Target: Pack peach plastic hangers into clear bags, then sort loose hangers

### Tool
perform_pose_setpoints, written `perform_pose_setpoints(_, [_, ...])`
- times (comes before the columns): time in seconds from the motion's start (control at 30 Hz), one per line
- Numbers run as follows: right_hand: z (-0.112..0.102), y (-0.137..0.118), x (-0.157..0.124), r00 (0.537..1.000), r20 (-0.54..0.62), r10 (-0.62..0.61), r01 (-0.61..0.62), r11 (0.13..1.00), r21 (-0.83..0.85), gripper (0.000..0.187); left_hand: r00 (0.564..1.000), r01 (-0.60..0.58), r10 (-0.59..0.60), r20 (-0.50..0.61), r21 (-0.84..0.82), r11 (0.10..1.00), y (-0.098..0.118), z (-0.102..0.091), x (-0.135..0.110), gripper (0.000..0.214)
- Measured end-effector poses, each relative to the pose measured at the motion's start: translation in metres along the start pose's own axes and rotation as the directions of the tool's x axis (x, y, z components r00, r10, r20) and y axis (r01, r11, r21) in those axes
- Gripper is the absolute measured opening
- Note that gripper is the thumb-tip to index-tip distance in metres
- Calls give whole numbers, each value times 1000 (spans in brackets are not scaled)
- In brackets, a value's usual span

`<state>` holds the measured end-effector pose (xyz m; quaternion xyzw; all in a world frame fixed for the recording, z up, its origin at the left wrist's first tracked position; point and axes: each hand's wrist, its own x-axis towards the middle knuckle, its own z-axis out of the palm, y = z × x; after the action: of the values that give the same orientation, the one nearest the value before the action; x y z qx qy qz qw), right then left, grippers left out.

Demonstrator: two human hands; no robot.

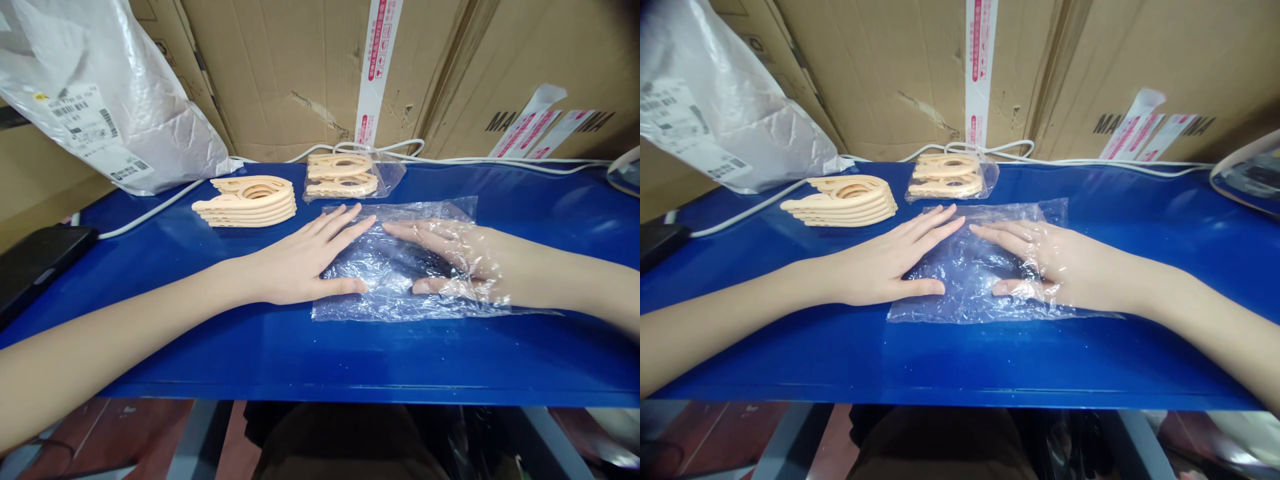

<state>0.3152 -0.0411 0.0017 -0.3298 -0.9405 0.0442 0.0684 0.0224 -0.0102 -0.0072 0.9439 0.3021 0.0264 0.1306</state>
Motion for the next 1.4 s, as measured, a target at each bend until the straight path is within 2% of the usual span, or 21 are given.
perform_pose_setpoints(0.1, [0, 0, 0, 999, -6, 47, -47, 999, 9, 80, 1000, -6, 6, 2, -5, 1000, 0, 0, 0, 90])
perform_pose_setpoints(0.3, [1, 4, -1, 998, 53, -28, 30, 999, -44, 63, 999, 18, -18, 26, -9, 1000, 3, -1, 0, 92])
perform_pose_setpoints(0.53, [-1, 0, -2, 999, -11, 35, -34, 999, 20, 78, 1000, 8, -7, 21, -21, 1000, 3, -2, 0, 90])
perform_pose_setpoints(0.77, [2, 0, -3, 991, 20, 130, -131, 991, 28, 85, 1000, 6, -5, 27, -15, 1000, 2, -2, 1, 89])
perform_pose_setpoints(0.93, [2, 2, -3, 996, 15, 84, -84, 996, 5, 85, 1000, 8, -8, 29, -14, 1000, 2, -3, 1, 90])
perform_pose_setpoints(1.07, [2, 1, -2, 1000, 22, 18, -17, 999, -42, 72, 1000, 4, -4, 20, -11, 1000, 2, -2, 0, 91])
perform_pose_setpoints(1.2, [2, 2, -1, 998, 52, 29, -27, 999, -45, 67, 1000, 7, -7, 16, -17, 1000, 1, 0, 0, 90])
perform_pose_setpoints(1.4, [7, 9, -4, 1000, 20, 4, -2, 998, -59, 68, 999, 25, -24, 31, -24, 999, 1, 0, -1, 91])
